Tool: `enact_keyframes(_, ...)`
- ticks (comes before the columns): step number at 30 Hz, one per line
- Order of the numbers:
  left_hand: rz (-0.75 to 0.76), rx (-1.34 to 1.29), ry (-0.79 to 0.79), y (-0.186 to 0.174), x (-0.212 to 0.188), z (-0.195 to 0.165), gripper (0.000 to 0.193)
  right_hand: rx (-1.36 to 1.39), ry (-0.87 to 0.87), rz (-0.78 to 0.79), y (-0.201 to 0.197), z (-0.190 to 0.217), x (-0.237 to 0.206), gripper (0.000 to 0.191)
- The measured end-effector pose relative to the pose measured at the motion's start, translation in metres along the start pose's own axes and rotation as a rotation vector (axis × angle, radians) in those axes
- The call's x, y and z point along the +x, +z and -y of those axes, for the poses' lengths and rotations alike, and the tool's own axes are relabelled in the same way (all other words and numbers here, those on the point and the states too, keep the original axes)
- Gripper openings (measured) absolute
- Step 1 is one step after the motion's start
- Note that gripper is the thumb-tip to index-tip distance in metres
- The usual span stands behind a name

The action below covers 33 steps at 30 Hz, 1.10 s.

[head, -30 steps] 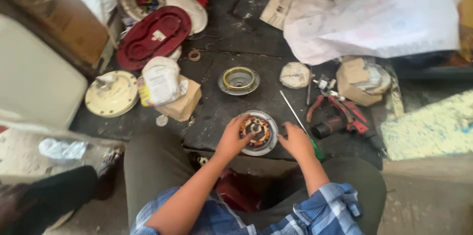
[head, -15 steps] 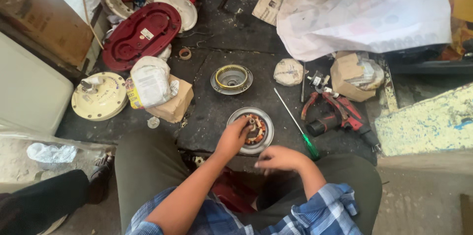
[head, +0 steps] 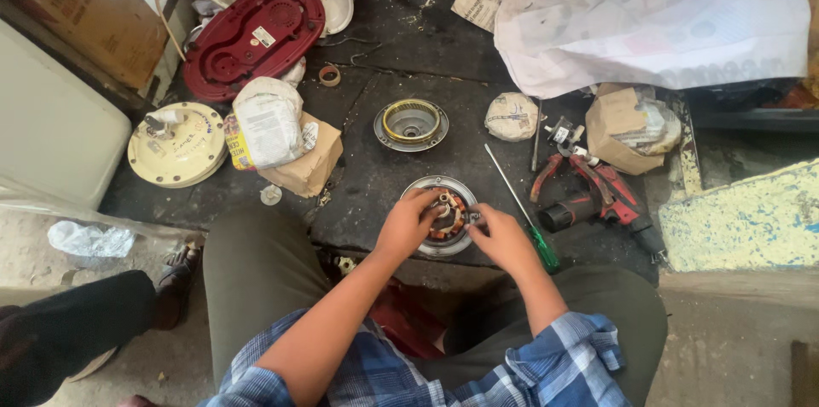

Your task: The person uses a screwdriver to loosen and remove screws from a circular metal component, then uses pliers to detach a ring. They separate the housing to reveal internal windings and continue adjusting parts by hand.

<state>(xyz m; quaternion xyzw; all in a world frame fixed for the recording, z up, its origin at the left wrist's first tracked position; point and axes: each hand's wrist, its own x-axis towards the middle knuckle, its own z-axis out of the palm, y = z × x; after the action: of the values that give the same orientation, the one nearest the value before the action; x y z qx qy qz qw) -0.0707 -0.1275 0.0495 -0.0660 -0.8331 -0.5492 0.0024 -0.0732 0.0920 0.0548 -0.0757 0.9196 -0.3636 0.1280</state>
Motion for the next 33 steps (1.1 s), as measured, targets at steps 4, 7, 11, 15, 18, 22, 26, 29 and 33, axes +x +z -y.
enact_keyframes(4, -0.054, 0.07, 0.102, -0.001, -0.001, -0.002, 0.032, -0.029, -0.052, -0.03, 0.003, 0.002, 0.0, 0.041)
enact_keyframes(7, -0.069, 0.149, 0.167, -0.005, -0.001, -0.007, 0.031, -0.022, -0.073, -0.046, 0.001, 0.005, 0.001, 0.04)
enact_keyframes(11, 0.019, 0.316, -0.064, -0.009, -0.002, -0.015, 0.031, 0.013, -0.049, -0.037, -0.002, 0.014, -0.001, 0.042)
enact_keyframes(15, -0.042, 0.336, -0.023, -0.007, -0.003, -0.014, 0.031, 0.005, -0.007, 0.003, -0.003, 0.023, -0.003, 0.043)
enact_keyframes(18, -0.189, 0.272, 0.308, -0.004, -0.002, -0.008, 0.031, -0.026, -0.043, -0.006, -0.002, 0.024, -0.003, 0.053)
enact_keyframes(22, -0.135, 0.301, 0.204, -0.003, -0.002, -0.003, 0.034, -0.046, -0.405, -0.04, 0.003, 0.022, -0.001, 0.062)
enact_keyframes(26, -0.069, 0.32, 0.065, -0.007, -0.003, -0.009, 0.032, -0.08, -0.333, 0.045, 0.005, 0.023, -0.001, 0.065)
enact_keyframes(29, -0.059, 0.317, 0.071, -0.008, -0.004, -0.014, 0.031, -0.118, -0.269, 0.038, 0.002, 0.027, -0.002, 0.063)
enact_keyframes(33, -0.087, 0.232, 0.188, -0.006, -0.004, -0.011, 0.032, -0.066, -0.118, 0.031, -0.005, 0.034, -0.003, 0.054)
